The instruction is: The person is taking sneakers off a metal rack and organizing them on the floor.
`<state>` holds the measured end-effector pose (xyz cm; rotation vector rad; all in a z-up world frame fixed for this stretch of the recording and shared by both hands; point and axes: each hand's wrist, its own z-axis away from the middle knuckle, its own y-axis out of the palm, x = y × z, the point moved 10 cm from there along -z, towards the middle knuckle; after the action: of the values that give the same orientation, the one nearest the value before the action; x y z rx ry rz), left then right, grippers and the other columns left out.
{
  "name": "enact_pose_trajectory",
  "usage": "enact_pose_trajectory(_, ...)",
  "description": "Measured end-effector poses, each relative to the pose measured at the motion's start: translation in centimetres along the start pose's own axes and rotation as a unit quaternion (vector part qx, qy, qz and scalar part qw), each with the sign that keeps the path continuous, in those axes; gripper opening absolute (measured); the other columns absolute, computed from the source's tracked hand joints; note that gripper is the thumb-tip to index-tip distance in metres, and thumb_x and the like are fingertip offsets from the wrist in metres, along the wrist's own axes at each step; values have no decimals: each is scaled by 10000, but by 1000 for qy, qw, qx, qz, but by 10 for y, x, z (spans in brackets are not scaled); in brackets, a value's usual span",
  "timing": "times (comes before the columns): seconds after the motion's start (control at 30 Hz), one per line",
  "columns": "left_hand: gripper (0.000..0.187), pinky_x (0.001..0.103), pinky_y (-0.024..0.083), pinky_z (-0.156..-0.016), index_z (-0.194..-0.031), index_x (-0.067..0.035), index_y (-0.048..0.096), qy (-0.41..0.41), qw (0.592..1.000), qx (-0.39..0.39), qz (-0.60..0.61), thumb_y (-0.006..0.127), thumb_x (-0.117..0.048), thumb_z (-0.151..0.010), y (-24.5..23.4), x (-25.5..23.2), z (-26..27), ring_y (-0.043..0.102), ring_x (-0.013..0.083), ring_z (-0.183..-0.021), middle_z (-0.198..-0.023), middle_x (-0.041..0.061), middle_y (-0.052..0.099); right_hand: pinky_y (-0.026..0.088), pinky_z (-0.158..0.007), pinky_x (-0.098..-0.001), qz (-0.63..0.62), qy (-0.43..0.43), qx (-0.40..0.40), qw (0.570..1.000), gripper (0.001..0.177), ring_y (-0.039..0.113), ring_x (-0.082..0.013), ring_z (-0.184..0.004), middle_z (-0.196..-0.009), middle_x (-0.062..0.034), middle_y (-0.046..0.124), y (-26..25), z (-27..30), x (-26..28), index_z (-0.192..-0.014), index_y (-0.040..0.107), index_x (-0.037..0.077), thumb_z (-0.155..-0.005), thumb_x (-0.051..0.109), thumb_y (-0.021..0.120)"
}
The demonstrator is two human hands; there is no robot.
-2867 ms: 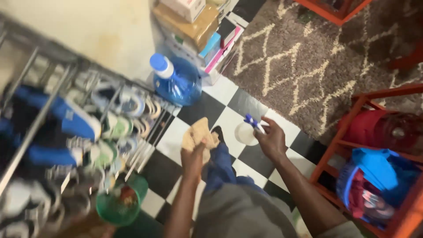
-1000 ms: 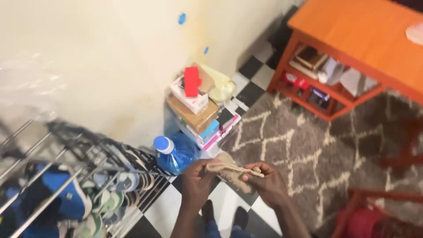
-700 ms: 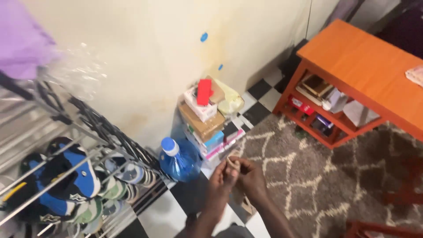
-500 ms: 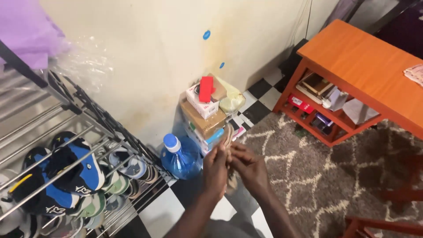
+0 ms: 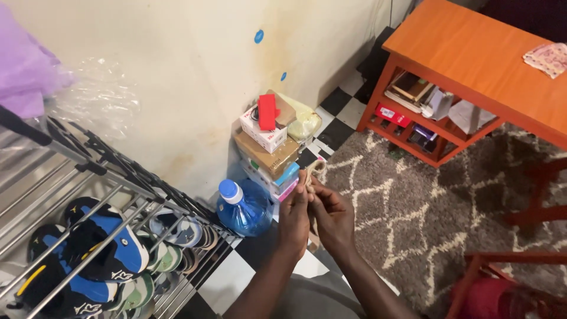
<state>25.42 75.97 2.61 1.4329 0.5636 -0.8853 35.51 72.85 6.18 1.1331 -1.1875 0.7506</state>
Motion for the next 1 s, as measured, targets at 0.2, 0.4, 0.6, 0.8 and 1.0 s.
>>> enact_pose_trajectory(0.2,709,301,340,-1182,-1596,-64,327,-81,989,106,-63,549,-421,-1024,13,-3,21,443,95,-1441,-1641,25,405,564,-708,-279,37,0,0,999,369,689,-124,-851,-1017,-100,758,-24,6,-34,-1332,676,-8,-966,41,686)
enact_pose_trajectory(0.4,780,344,481,-1082,-1525,-23,468,-4,980,22,-197,724,-439,-917,-46,-34,13,604,187,-1280,-1458,118,614,609,-772,-344,-72,104,-3,992,276,692,-171,-868,-1021,-105,723,-35,12,-11,-1211,658,6,-1048,214,580)
enact_pose_trajectory(0.6,664,345,558,-986,-1354,5,620,-188,925,296,-147,855,-276,-801,-26,-26,31,645,176,-1161,-1274,109,685,603,-885,-421,-174,117,173,962,231,712,-228,-942,-1022,-134,726,5,17,36,-1181,623,34,-1047,210,555)
enact_pose_trajectory(0.8,474,394,560,-907,-1293,101,680,-143,975,170,-18,762,-257,-994,-36,-19,32,671,225,-1048,-1151,154,727,552,-659,-356,-47,123,10,991,275,568,-168,-748,-882,-89,595,-53,9,0,-1256,637,2,-1150,227,520)
enact_pose_trajectory(1.0,734,411,501,-1077,-1518,-32,471,-202,950,191,142,629,-486,-963,20,-61,45,601,229,-1275,-1424,135,595,652,-754,-411,-100,209,141,963,614,743,-272,-963,-1103,-138,698,-19,12,-13,-1327,520,25,-850,371,691)
